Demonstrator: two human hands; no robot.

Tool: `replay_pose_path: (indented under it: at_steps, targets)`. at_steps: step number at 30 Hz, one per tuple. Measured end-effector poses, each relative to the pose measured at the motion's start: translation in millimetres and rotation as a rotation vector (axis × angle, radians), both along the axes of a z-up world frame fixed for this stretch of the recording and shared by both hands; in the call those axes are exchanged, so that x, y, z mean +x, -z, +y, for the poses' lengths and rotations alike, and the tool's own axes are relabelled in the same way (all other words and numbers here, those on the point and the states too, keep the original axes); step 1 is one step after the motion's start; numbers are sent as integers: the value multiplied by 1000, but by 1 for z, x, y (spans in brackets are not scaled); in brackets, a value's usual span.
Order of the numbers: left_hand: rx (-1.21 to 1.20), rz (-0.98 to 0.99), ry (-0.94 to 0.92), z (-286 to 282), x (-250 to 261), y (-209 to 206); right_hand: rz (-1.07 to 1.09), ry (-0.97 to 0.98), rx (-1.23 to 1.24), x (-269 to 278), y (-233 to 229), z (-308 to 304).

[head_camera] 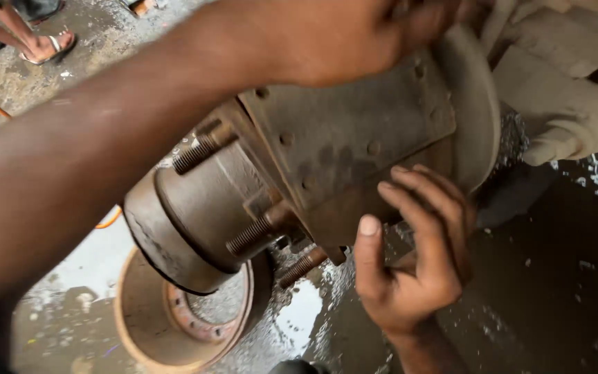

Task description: Repairing and assembling the drum brake system of a heavy vehicle.

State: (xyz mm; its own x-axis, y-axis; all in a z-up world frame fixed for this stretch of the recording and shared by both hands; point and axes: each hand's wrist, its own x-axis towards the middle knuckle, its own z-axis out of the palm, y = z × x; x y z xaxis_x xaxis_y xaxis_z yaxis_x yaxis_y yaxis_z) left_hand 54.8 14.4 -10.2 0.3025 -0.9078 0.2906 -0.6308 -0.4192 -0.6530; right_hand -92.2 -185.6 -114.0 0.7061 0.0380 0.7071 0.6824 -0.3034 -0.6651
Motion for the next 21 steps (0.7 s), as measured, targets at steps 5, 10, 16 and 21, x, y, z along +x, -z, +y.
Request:
replay_pose_path:
  at_steps: [5, 10, 16, 21]
  targets:
    - [-199, 490, 2, 5, 34, 16, 233, 14, 43, -19, -9, 4]
    - [-385, 689, -113, 19, 21, 18, 358, 71, -28, -23, -41, 24]
    - [-501, 833, -159, 17, 20, 18, 414, 131, 129, -3, -56, 67]
    - [-526, 852, -112, 20, 22, 21, 354, 248, 90, 9, -54, 98]
